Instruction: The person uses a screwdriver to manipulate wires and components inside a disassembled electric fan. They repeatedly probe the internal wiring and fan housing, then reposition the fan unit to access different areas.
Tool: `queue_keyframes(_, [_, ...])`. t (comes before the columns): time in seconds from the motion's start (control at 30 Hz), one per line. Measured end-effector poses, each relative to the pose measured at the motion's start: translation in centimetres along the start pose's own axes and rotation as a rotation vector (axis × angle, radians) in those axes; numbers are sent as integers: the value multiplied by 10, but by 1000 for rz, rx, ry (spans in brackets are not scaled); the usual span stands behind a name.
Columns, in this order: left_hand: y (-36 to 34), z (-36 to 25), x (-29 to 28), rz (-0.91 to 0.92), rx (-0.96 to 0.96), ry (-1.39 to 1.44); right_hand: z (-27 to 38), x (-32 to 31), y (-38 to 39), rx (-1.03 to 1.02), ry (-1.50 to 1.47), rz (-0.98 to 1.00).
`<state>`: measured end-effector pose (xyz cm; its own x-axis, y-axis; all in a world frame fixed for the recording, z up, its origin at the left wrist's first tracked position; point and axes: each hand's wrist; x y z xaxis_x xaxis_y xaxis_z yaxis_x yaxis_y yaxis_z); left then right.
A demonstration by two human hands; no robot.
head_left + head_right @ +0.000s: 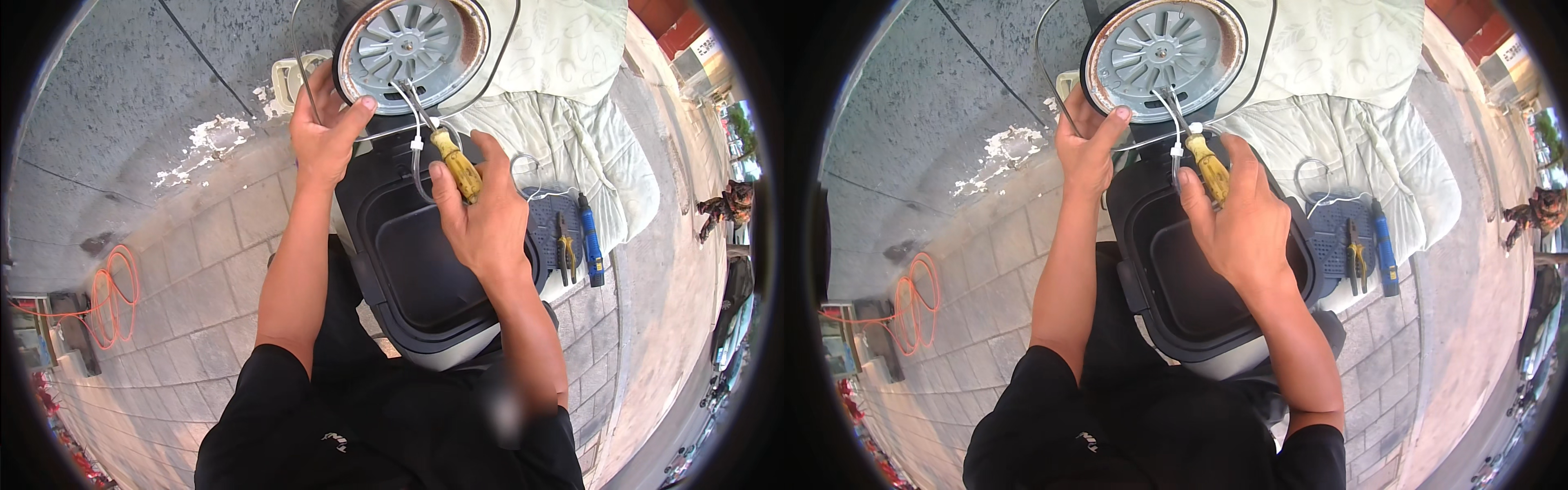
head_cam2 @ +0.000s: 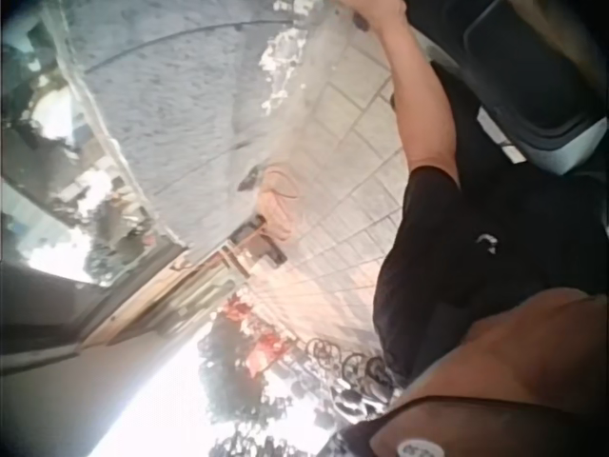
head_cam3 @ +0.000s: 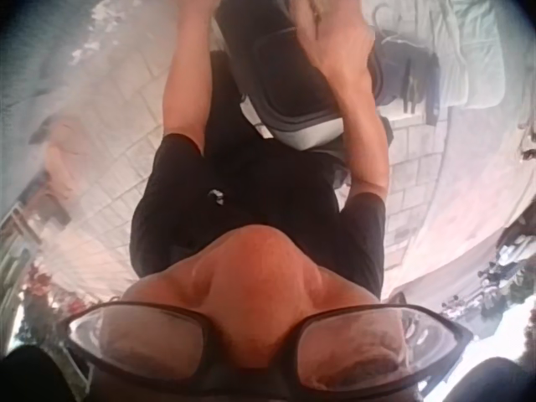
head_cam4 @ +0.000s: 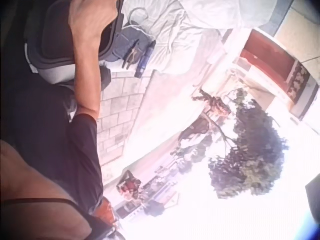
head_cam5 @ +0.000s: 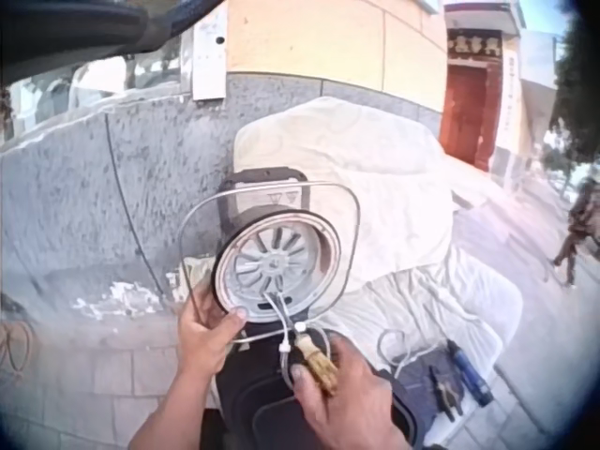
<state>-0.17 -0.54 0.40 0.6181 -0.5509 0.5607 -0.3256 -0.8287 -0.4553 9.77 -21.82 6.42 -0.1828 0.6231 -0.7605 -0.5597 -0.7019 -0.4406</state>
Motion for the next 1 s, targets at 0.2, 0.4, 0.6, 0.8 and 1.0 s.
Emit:
queue_keyframes(0.2, [-1,1,-1,24,-8,9,-24,15,-2,-254,32,-230])
queue_keyframes(0.4, [-2,2,-3,21,4,-11,-11,9,-3,-179,83,-218])
queue_keyframes(0.6, [-3,2,-5,37,-9,-13,-32,12,-1,-308,117,-145])
queue_keyframes(0.8, [-3,4,-5,11,11,-10,-6,9,-1,-196,26,-239])
queue_keyframes(1.0, [-1,3,-3,-17,-1,-22,-21,5,-1,-312,50,-100])
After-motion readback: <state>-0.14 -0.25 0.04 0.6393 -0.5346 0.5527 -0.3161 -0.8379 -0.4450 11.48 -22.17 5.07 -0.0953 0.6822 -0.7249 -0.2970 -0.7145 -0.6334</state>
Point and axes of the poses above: each hand's wrist, its own y-axis away from the middle knuckle, its own x-axis out of the palm, z = x × y, and after that the axes turned 10 degrees about y, right-handed
